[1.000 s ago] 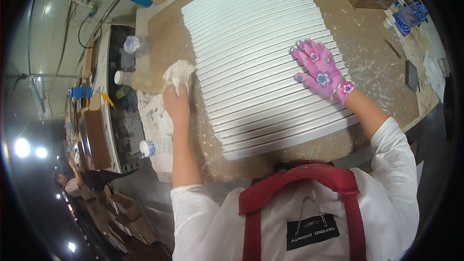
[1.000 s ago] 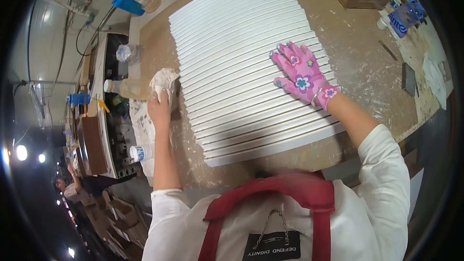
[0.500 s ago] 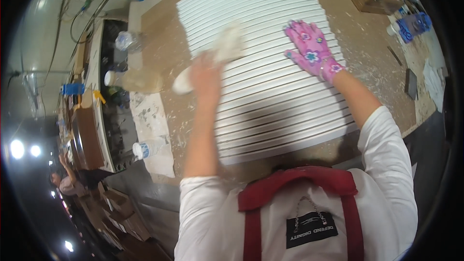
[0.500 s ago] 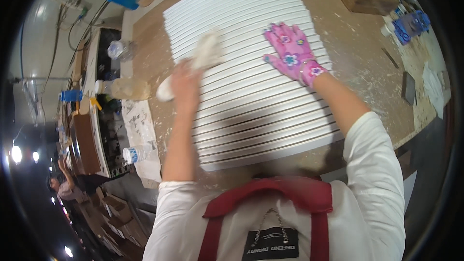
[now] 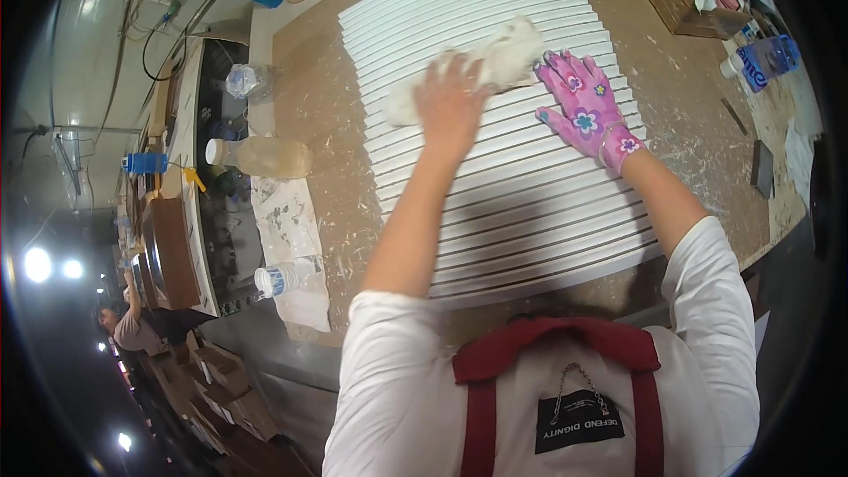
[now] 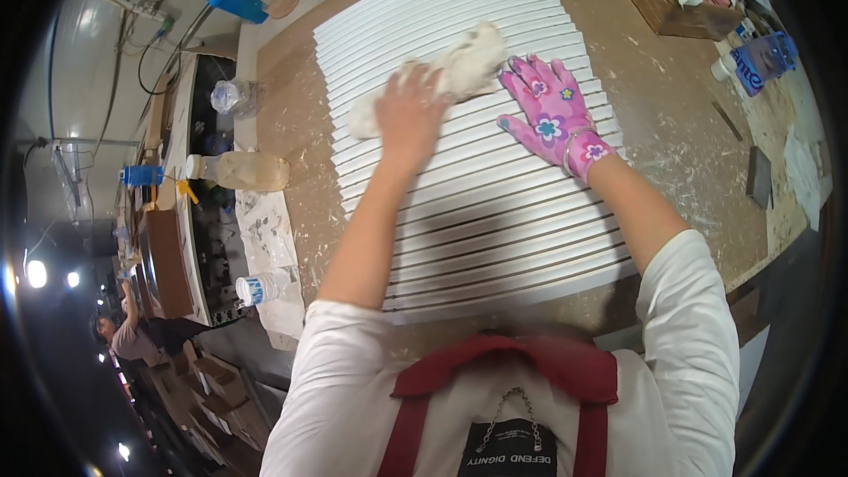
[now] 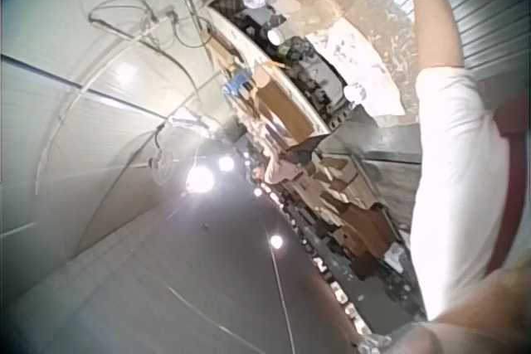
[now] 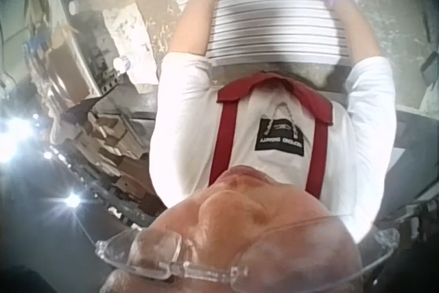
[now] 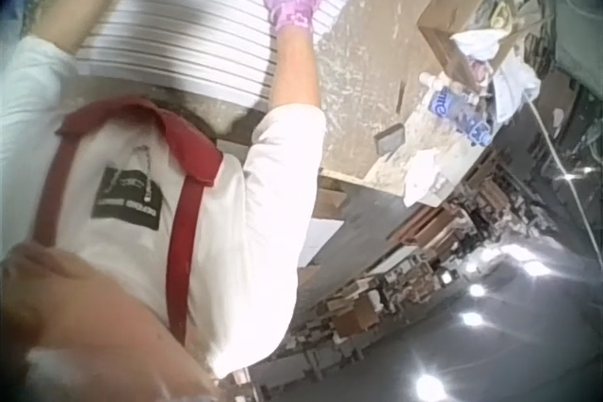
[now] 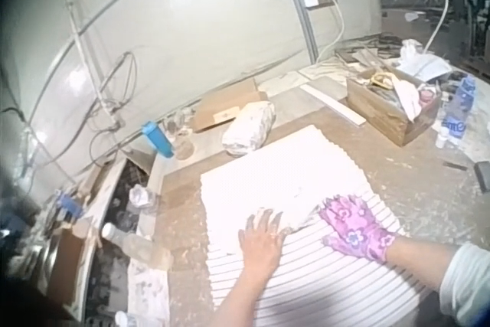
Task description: The person cleans a set of white window shutters by wiping them with a cloth and then stacks them.
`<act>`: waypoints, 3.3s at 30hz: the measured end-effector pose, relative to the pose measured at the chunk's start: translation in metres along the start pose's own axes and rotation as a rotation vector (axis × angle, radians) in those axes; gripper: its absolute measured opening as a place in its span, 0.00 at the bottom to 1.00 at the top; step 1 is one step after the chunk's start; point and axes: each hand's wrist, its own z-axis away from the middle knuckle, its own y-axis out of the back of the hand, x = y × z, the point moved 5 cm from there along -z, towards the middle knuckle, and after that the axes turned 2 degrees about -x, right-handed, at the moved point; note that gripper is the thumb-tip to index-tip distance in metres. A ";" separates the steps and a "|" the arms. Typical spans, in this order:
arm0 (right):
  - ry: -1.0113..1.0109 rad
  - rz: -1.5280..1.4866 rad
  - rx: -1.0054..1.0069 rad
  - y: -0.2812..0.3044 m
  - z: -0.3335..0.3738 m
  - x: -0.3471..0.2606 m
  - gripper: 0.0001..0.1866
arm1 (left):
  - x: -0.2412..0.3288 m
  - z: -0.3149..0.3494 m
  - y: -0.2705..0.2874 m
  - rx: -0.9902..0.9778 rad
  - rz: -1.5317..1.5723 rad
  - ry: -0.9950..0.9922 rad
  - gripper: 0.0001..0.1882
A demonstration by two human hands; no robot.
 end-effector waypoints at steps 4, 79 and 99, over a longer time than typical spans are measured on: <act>-0.018 -0.046 0.011 -0.003 -0.001 0.001 0.33 | -0.101 0.046 0.008 0.174 0.118 0.225 0.22; 0.121 -0.098 0.231 0.013 -0.002 -0.016 0.29 | -0.263 0.351 0.209 0.606 0.607 0.946 0.04; 0.091 -0.104 0.145 -0.008 -0.006 0.002 0.30 | -0.309 0.401 0.182 0.429 0.366 1.063 0.06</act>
